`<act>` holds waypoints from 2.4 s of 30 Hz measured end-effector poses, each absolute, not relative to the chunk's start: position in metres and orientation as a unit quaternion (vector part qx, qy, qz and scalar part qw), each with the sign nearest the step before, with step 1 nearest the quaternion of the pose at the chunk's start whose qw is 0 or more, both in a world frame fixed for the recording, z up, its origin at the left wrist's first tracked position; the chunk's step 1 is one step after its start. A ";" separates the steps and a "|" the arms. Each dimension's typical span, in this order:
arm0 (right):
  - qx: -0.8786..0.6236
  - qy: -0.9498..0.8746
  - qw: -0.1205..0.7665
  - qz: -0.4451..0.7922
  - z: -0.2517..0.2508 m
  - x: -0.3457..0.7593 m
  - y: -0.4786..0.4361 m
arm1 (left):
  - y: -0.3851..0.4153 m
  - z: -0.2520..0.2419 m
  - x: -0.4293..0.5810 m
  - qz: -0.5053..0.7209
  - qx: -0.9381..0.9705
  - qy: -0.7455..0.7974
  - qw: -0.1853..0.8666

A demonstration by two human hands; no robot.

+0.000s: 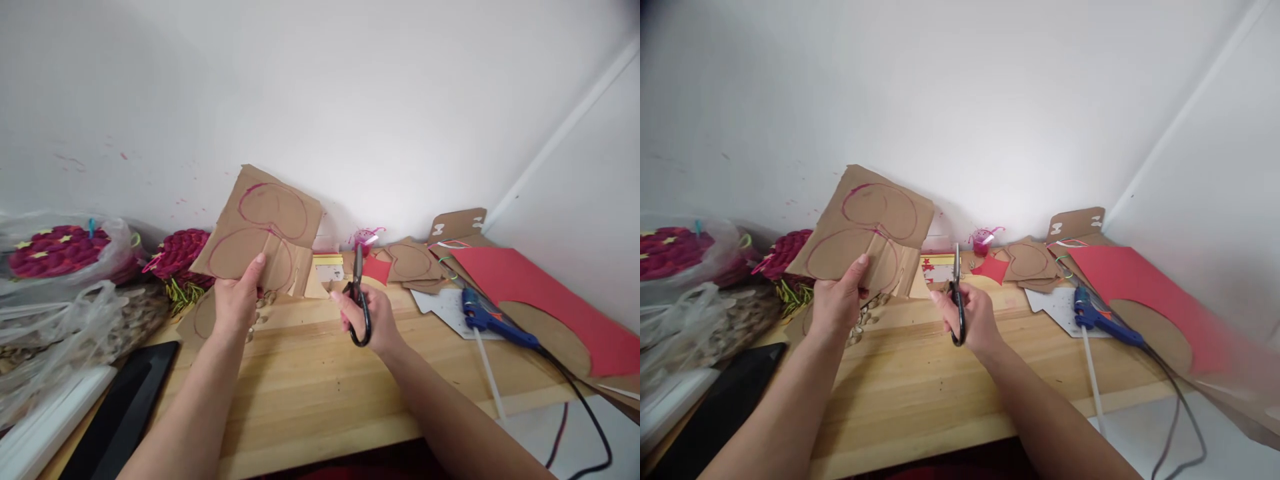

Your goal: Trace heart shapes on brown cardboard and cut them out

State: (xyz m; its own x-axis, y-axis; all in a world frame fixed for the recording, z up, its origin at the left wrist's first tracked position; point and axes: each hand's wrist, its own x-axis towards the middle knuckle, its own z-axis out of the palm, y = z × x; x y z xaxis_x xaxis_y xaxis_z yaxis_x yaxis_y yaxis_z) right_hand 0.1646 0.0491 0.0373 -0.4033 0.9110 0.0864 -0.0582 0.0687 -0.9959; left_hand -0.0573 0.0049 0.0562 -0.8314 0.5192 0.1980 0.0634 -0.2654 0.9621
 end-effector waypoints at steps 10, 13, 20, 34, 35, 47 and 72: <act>-0.279 -0.649 0.203 0.678 0.024 0.155 0.034 | 0.009 0.054 -0.038 0.793 0.209 0.562 0.110; -0.289 -0.652 0.196 0.673 0.024 0.153 0.034 | 0.009 0.051 -0.034 0.796 0.246 0.543 0.103; -0.301 -0.623 0.194 0.695 0.023 0.153 0.040 | 0.000 0.050 -0.025 0.740 0.338 0.581 0.032; -0.277 -0.605 0.186 0.723 0.018 0.154 0.045 | -0.001 0.048 -0.027 0.752 0.318 0.542 0.199; -0.278 -0.603 0.183 0.725 0.019 0.154 0.043 | 0.000 0.047 -0.026 0.754 0.313 0.525 0.241; -0.296 -0.581 0.152 0.743 0.016 0.152 0.043 | 0.003 0.044 -0.015 0.747 0.287 0.491 0.346; -0.323 -0.638 0.238 0.657 0.025 0.155 0.046 | -0.007 0.036 0.004 0.679 0.329 0.511 0.412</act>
